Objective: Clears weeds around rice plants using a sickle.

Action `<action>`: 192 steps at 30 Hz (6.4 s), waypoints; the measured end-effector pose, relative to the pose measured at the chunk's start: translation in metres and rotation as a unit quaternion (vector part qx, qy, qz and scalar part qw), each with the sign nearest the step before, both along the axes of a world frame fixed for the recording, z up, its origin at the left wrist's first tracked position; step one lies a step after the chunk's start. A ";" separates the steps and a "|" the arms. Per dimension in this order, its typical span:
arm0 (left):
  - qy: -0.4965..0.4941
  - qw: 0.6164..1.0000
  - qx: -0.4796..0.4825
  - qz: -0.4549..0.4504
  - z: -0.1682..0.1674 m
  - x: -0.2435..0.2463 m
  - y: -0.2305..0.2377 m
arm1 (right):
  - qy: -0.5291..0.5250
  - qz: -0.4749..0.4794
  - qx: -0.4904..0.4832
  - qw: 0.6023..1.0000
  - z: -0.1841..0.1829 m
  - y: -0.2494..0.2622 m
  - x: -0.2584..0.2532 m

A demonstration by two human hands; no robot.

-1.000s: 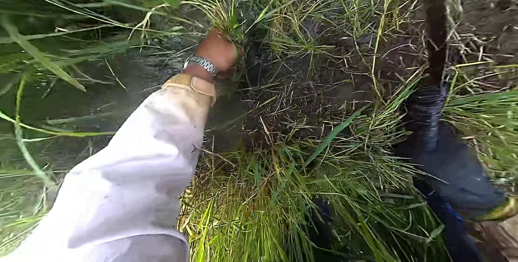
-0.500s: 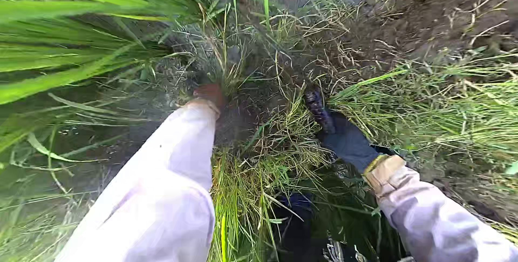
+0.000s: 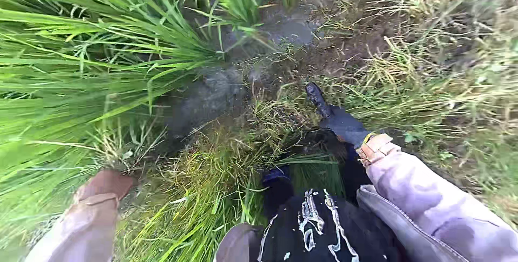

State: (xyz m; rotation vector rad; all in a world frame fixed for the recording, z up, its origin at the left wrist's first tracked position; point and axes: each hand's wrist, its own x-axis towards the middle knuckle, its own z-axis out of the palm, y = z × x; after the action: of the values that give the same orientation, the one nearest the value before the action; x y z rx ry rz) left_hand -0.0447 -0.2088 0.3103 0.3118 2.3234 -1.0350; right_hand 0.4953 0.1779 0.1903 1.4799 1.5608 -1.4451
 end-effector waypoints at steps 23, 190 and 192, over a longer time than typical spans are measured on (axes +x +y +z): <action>-0.333 0.854 0.335 -0.218 -0.066 0.538 0.542 | -0.026 -0.220 0.249 0.943 0.173 0.148 0.334; -0.123 0.631 0.432 0.633 -0.271 0.307 -0.185 | -0.106 0.678 0.057 0.725 -0.014 -0.337 -0.326; -0.151 0.651 0.406 0.624 -0.274 0.330 -0.151 | -0.019 0.657 0.080 0.749 0.027 -0.366 -0.337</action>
State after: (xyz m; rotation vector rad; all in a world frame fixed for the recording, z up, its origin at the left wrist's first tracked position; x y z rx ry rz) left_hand 0.2854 -0.3594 0.0368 -0.7016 1.8100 0.7138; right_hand 0.1584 -0.1882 0.2168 0.1513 1.9953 -0.3983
